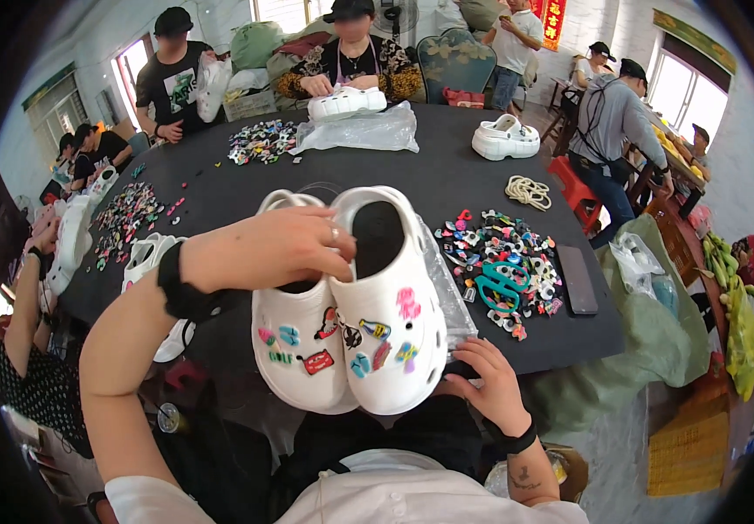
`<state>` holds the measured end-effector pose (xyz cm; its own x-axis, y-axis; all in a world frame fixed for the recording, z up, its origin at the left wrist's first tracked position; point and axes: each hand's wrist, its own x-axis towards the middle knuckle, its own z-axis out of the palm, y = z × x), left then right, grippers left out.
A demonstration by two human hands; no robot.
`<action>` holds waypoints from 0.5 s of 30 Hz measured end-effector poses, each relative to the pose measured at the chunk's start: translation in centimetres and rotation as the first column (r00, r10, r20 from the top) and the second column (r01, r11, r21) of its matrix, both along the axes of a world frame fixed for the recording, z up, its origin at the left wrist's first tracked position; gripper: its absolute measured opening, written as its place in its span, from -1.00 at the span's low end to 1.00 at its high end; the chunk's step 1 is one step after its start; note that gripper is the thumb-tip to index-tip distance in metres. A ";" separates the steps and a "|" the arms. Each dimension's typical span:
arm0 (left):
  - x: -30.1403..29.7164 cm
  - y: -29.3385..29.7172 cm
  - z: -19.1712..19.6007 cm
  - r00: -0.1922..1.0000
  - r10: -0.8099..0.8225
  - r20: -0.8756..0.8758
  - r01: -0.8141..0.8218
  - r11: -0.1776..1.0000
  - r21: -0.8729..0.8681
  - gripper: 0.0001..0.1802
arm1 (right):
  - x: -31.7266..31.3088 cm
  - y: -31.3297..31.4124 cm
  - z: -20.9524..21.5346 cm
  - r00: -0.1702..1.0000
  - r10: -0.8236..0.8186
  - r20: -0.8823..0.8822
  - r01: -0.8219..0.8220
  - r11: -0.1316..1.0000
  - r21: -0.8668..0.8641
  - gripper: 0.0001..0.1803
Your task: The recorder is attaching decorative charms to rubber clogs at a table with other workers.
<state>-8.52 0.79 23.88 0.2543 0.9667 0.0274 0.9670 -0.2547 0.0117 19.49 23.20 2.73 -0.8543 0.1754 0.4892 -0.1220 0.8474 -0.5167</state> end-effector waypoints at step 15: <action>0.4 0.9 -7.7 0.867 0.340 0.363 -0.434 0.875 0.216 -0.48 | 1.8 0.2 0.6 0.993 -0.116 -0.008 0.115 0.988 -0.107 -0.71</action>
<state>-8.14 1.72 16.20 -0.2055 0.9228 0.3258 0.9462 0.1024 0.3069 21.26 23.44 3.37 -0.8184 0.3242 0.4744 -0.0345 0.7964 -0.6037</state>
